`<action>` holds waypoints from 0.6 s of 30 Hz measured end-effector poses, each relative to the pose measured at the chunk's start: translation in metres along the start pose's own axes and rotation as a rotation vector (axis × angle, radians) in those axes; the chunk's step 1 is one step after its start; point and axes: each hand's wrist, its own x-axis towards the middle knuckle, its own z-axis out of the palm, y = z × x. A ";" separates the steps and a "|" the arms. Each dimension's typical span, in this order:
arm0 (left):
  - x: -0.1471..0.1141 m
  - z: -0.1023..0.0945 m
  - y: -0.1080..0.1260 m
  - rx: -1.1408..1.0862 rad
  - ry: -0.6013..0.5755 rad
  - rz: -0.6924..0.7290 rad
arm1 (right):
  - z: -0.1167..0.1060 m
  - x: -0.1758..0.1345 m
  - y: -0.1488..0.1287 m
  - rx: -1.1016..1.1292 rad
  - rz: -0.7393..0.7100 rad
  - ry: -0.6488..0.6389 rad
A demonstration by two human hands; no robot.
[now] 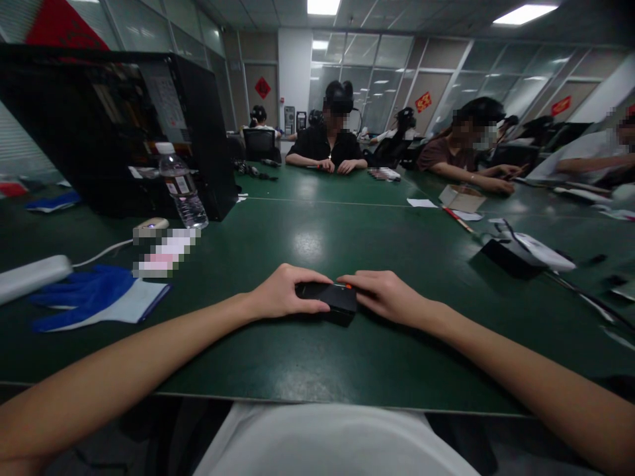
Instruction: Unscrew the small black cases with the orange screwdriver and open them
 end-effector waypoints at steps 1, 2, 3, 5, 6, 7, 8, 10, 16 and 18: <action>0.000 0.000 0.000 -0.002 -0.002 0.005 | -0.001 0.002 -0.001 0.083 0.015 -0.030; 0.000 0.000 0.000 -0.006 -0.007 0.009 | -0.001 0.004 -0.001 0.145 0.026 -0.056; 0.001 0.000 0.000 -0.008 -0.012 0.010 | -0.002 0.005 -0.002 0.178 0.030 -0.074; 0.001 0.000 0.000 -0.011 -0.017 0.009 | -0.005 0.006 0.000 0.167 0.034 -0.091; 0.001 0.000 0.000 -0.012 -0.017 0.007 | -0.007 0.006 0.002 0.137 0.038 -0.097; 0.001 0.000 0.000 -0.011 -0.017 0.005 | -0.009 0.005 0.004 0.098 0.046 -0.103; 0.001 0.000 0.001 -0.008 -0.014 0.004 | -0.012 0.003 0.007 0.053 0.057 -0.107; 0.000 0.000 0.003 -0.005 -0.007 -0.002 | -0.017 -0.001 0.015 -0.035 0.095 -0.119; 0.004 0.005 0.007 -0.282 0.075 -0.245 | -0.020 -0.012 0.041 -0.079 0.252 -0.075; 0.007 0.006 0.003 -0.534 0.165 -0.359 | -0.017 -0.013 0.046 -0.057 0.279 -0.049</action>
